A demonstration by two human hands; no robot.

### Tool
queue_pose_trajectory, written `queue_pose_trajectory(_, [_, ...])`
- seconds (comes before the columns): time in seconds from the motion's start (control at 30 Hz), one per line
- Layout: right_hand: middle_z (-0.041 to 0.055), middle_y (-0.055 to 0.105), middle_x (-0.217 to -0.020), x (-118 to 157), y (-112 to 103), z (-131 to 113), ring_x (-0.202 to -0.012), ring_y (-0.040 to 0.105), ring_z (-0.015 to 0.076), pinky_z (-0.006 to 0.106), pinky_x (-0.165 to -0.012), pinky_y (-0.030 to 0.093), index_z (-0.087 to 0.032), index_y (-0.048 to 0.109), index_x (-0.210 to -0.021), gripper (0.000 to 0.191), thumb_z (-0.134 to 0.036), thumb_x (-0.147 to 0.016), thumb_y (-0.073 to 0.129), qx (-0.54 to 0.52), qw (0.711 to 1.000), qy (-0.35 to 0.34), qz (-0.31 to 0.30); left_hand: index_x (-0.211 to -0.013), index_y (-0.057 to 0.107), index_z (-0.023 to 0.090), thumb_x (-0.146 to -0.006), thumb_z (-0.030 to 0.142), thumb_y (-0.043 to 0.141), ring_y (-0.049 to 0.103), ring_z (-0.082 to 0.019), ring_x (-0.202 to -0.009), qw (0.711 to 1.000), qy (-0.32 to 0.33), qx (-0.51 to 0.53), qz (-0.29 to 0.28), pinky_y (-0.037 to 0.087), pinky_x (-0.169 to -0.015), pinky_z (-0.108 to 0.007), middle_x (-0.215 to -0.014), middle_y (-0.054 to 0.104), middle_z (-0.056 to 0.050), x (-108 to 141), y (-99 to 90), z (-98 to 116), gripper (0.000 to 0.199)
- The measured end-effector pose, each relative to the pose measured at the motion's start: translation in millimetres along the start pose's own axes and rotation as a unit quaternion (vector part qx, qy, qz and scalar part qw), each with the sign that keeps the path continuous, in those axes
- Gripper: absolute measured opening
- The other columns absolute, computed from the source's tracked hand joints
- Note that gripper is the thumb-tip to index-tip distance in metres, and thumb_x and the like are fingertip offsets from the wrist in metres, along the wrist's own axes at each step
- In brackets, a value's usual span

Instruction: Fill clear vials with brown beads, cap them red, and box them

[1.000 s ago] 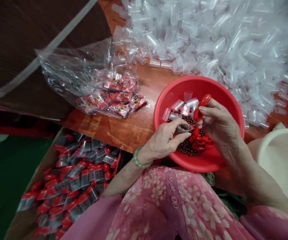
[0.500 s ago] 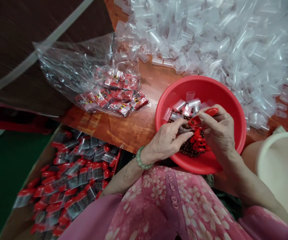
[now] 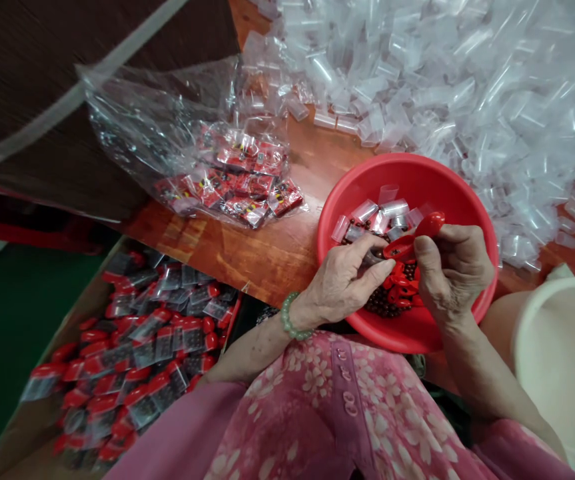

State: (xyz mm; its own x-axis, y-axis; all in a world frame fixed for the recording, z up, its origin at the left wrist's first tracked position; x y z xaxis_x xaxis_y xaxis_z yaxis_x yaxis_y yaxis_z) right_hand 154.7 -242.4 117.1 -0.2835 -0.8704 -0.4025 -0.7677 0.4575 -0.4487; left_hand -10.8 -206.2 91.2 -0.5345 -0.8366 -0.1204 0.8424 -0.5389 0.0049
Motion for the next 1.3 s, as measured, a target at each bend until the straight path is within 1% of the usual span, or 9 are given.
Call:
queue_pose_trajectory(0.23, [0.0003, 0.073, -0.085, -9.1, 14.2, -8.3, -0.075, 0.073, 0.0195, 0.035, -0.071, 0.061, -0.03, 0.06, -0.089, 0.018, -0.042, -0.093, 0.072, -0.111, 0.989, 0.089, -0.046, -0.103, 0.065, 0.016, -0.097, 0.039, 0.063, 0.064, -0.013, -0.064, 0.997, 0.051, -0.043, 0.035, 0.053, -0.062, -0.026, -0.078, 0.072, -0.002, -0.6, 4.1, 2.2, 0.023])
queue_pose_trajectory(0.43, [-0.0018, 0.071, -0.09, -12.2, 12.0, -4.2, -0.076, 0.071, 0.0199, 0.033, -0.063, 0.058, -0.038, 0.057, -0.126, 0.043, -0.035, -0.088, 0.077, -0.162, 0.978, 0.11, -0.072, -0.098, 0.071, 0.014, -0.095, 0.033, 0.066, 0.064, -0.01, -0.065, 0.99, 0.096, -0.063, 0.087, 0.052, -0.062, -0.022, -0.083, 0.075, -0.003, -0.1, 5.0, 4.4, 0.019])
queue_pose_trajectory(0.67, [-0.0036, 0.071, -0.083, -21.7, 2.4, -0.4, -0.06, 0.061, 0.0155, 0.03, -0.052, 0.052, -0.032, 0.061, -0.099, 0.03, -0.035, -0.078, 0.083, -0.236, 0.959, 0.144, -0.07, -0.093, 0.073, 0.017, -0.093, 0.044, 0.065, 0.05, -0.008, -0.052, 0.998, -0.009, 0.028, 0.049, 0.043, -0.051, -0.022, -0.064, 0.065, 0.002, -1.0, 1.8, 0.7, 0.028])
queue_pose_trajectory(0.83, [-0.003, 0.066, -0.078, -15.9, 2.4, -8.2, -0.06, 0.061, 0.016, 0.032, -0.054, 0.053, -0.033, 0.067, -0.09, 0.017, -0.037, -0.083, 0.082, -0.141, 0.988, 0.05, 0.029, -0.088, 0.068, 0.017, -0.092, 0.046, 0.066, 0.059, -0.009, -0.057, 0.981, -0.087, 0.172, 0.0, 0.05, -0.057, -0.022, -0.068, 0.067, 0.0, -5.8, 0.0, -0.9, 0.028])
queue_pose_trajectory(0.97, [0.0021, 0.076, -0.089, -3.6, 1.1, -19.5, -0.075, 0.073, 0.022, 0.039, -0.072, 0.063, -0.032, 0.073, -0.104, 0.013, -0.036, -0.091, 0.076, 0.069, 0.978, -0.175, 0.092, -0.088, 0.066, 0.017, -0.089, 0.051, 0.069, 0.058, -0.009, -0.059, 0.97, -0.095, 0.222, 0.001, 0.051, -0.058, -0.022, -0.068, 0.066, 0.001, -9.3, -0.6, -2.2, 0.034])
queue_pose_trajectory(1.03, [0.0053, 0.079, -0.106, 1.5, 3.5, -21.6, -0.09, 0.077, 0.0235, 0.039, -0.081, 0.065, -0.03, 0.071, -0.122, 0.027, -0.036, -0.096, 0.071, 0.128, 0.948, -0.287, 0.061, -0.09, 0.066, 0.017, -0.09, 0.052, 0.069, 0.055, -0.009, -0.058, 0.974, -0.086, 0.21, 0.003, 0.047, -0.057, -0.022, -0.067, 0.063, 0.002, -9.3, -0.5, -2.9, 0.035])
queue_pose_trajectory(1.13, [0.0129, 0.07, -0.137, 3.9, 12.0, -16.8, -0.118, 0.072, 0.0292, 0.043, -0.096, 0.065, -0.027, 0.053, -0.152, 0.057, -0.047, -0.099, 0.063, 0.163, 0.923, -0.346, -0.049, -0.092, 0.067, 0.017, -0.093, 0.05, 0.066, 0.045, -0.009, -0.058, 0.984, -0.07, 0.162, 0.007, 0.037, -0.053, -0.023, -0.066, 0.055, 0.003, -8.0, -1.9, -3.1, 0.033])
queue_pose_trajectory(1.23, [0.0162, 0.054, -0.154, 5.2, 22.8, -12.5, -0.133, 0.063, 0.0331, 0.049, -0.102, 0.063, -0.028, 0.029, -0.166, 0.078, -0.063, -0.1, 0.053, 0.103, 0.936, -0.309, -0.132, -0.087, 0.066, 0.017, -0.094, 0.05, 0.064, 0.041, -0.009, -0.059, 0.989, -0.058, 0.13, -0.025, 0.033, -0.055, -0.025, -0.068, 0.051, 0.003, -7.1, -1.7, -1.7, 0.034])
queue_pose_trajectory(1.3, [0.0145, 0.05, -0.157, 6.3, 29.3, -11.8, -0.13, 0.065, 0.0305, 0.049, -0.103, 0.062, -0.032, 0.023, -0.167, 0.075, -0.062, -0.103, 0.044, 0.01, 0.959, -0.238, -0.156, -0.083, 0.062, 0.017, -0.094, 0.049, 0.065, 0.041, -0.009, -0.061, 0.99, -0.047, 0.126, -0.05, 0.034, -0.057, -0.025, -0.069, 0.049, 0.004, -6.9, -1.0, 0.1, 0.035])
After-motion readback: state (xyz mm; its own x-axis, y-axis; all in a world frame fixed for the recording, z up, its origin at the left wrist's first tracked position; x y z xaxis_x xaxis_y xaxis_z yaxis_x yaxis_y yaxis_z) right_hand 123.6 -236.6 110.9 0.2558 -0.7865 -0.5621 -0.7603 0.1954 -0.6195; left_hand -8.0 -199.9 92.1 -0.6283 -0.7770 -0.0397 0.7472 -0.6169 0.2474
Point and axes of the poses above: each hand's wrist, its own x-axis away from the middle knuckle, its own y-axis out of the palm, z = x × y, the point moved 4 cm from there along -x, towards the middle knuckle
